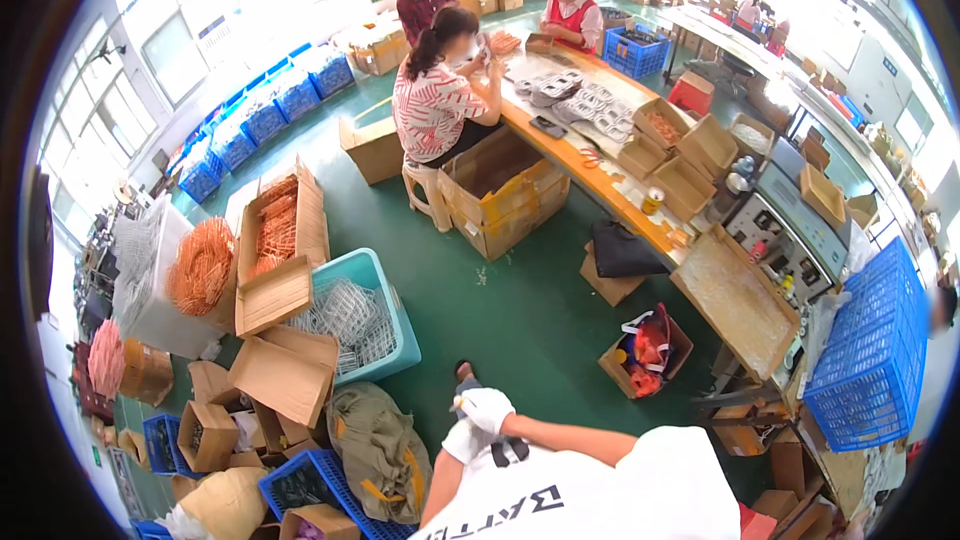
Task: The person picks up a plastic housing and a metal contact, inserts the contact into the housing, and presses it into place. They then repeat the process with a second metal contact before placing the assembled unit into a cardboard box.
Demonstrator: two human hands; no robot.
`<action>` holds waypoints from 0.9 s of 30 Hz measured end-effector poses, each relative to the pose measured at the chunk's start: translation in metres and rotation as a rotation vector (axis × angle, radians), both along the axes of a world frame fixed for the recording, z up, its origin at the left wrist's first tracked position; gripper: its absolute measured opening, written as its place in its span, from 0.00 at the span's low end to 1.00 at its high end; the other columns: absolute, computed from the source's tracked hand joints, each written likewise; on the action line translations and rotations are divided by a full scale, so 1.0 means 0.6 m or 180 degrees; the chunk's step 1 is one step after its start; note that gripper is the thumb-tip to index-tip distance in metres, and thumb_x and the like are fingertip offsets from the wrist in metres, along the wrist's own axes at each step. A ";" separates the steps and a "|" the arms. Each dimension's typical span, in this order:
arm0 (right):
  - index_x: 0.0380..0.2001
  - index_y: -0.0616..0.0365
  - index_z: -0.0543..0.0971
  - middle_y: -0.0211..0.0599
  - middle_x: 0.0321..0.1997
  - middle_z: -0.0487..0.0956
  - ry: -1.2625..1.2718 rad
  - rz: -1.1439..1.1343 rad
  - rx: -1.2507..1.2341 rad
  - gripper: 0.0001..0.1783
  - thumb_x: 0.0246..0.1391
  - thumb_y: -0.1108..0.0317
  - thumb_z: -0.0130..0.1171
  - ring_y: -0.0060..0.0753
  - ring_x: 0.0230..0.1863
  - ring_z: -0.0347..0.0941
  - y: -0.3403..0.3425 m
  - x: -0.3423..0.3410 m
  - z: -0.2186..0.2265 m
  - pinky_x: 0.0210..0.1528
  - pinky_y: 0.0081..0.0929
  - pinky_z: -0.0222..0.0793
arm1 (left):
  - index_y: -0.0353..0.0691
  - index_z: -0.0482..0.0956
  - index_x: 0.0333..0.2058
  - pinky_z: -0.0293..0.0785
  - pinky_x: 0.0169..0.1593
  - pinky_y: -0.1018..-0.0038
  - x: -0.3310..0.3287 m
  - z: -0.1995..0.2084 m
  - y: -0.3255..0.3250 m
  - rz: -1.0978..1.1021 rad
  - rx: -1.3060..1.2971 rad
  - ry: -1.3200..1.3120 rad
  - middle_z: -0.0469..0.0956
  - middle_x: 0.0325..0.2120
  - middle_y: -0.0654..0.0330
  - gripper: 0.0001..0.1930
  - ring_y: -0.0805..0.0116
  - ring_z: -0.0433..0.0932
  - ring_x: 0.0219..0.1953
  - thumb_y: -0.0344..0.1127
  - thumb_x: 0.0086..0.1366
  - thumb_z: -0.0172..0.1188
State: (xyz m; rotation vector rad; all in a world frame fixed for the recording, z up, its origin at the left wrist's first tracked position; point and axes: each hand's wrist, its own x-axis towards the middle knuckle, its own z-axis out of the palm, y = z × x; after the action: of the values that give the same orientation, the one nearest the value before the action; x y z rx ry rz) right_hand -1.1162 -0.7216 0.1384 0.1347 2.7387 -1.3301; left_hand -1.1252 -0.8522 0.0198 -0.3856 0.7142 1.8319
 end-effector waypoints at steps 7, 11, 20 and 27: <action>0.23 0.53 0.81 0.46 0.27 0.81 0.0167 -0.0278 0.0061 0.26 0.62 0.48 0.44 0.54 0.30 0.77 0.049 -0.382 0.042 0.33 0.48 0.71 | 0.35 0.63 0.61 0.65 0.62 0.64 -0.406 0.163 0.038 -0.0999 -0.0016 0.0448 0.69 0.57 0.55 0.21 0.61 0.67 0.60 0.37 0.73 0.43; 0.14 0.57 0.78 0.48 0.17 0.75 0.0419 -0.0618 -0.0368 0.28 0.62 0.49 0.51 0.53 0.20 0.74 0.064 -0.545 0.066 0.24 0.45 0.66 | 0.35 0.66 0.59 0.68 0.60 0.64 -0.567 0.169 0.038 -0.0936 0.0032 0.0488 0.71 0.56 0.58 0.20 0.62 0.71 0.57 0.37 0.73 0.44; 0.29 0.54 0.77 0.42 0.28 0.75 0.0863 0.0193 -0.0315 0.09 0.57 0.61 0.54 0.49 0.33 0.74 0.117 -0.935 0.024 0.39 0.42 0.71 | 0.40 0.68 0.58 0.66 0.62 0.60 -0.922 0.222 0.080 0.0019 0.0539 -0.0006 0.72 0.56 0.56 0.22 0.58 0.70 0.58 0.44 0.70 0.53; 0.33 0.58 0.80 0.53 0.31 0.80 -0.0459 -0.0201 -0.0446 0.19 0.62 0.54 0.48 0.56 0.36 0.78 0.136 -1.224 0.076 0.38 0.45 0.72 | 0.36 0.59 0.65 0.57 0.68 0.58 -1.186 0.281 0.080 0.0080 0.0325 0.0732 0.64 0.63 0.51 0.29 0.54 0.64 0.63 0.51 0.74 0.39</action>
State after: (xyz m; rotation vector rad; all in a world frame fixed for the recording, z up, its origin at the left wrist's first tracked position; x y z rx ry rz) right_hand -1.8507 -0.6398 0.1842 0.2964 2.5336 -1.4614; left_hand -1.8367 -0.8044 0.1882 -0.1182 0.7706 1.9472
